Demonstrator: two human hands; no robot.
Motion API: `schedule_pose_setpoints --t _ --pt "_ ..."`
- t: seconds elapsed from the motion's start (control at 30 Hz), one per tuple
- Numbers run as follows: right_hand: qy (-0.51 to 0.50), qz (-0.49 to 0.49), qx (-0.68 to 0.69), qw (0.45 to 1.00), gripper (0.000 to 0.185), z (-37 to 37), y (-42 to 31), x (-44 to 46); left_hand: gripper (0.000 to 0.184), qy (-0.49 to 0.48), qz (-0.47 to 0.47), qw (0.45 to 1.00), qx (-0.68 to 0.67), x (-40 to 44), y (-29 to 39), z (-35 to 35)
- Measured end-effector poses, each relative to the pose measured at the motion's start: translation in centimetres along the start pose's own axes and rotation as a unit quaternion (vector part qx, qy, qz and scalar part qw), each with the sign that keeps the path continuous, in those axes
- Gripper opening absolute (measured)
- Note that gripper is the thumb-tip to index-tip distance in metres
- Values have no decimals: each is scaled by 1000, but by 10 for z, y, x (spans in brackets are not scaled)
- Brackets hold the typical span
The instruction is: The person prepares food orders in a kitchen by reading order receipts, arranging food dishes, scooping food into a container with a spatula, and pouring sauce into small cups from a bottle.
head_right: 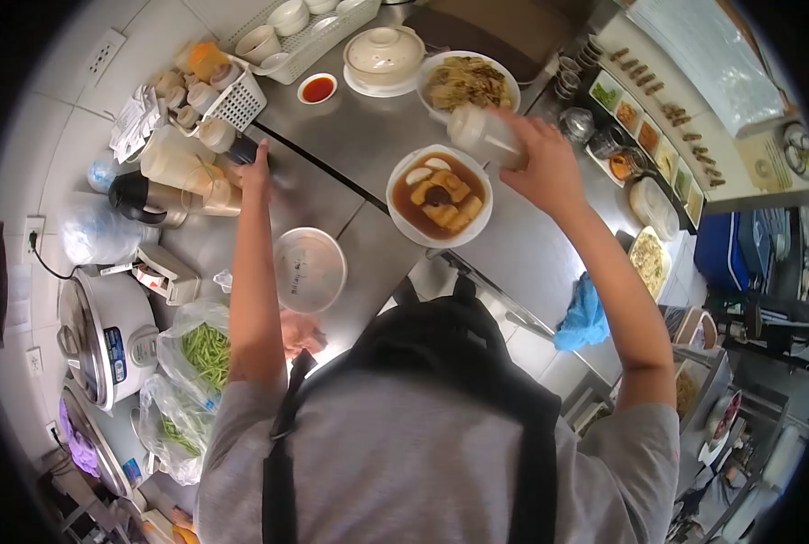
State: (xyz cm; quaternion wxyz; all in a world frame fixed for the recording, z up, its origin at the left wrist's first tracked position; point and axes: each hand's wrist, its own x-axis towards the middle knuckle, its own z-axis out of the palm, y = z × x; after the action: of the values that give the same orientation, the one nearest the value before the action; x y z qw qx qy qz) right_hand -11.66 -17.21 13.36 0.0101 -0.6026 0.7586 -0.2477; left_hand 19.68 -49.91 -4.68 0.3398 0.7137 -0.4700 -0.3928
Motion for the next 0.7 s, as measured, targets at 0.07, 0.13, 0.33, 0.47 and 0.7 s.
schedule_pose_setpoints --t 0.07,0.13,0.33,0.47,0.7 --pt "-52 -35 -111 992 72 0 13 -18 113 -72 18 997 -21 -37 6 -11" --pt "-98 -65 -179 977 62 7 26 -35 104 -129 35 990 -47 -64 5 -26" --pt "-79 -102 -250 960 50 7 31 -18 72 -165 105 973 -126 -126 16 -74" --pt "-16 -195 -205 959 46 21 30 -9 65 -138 94 978 -125 -145 10 -105" --pt "-91 -128 -166 974 60 12 63 -6 57 -106 36 980 -162 -172 -36 -159"
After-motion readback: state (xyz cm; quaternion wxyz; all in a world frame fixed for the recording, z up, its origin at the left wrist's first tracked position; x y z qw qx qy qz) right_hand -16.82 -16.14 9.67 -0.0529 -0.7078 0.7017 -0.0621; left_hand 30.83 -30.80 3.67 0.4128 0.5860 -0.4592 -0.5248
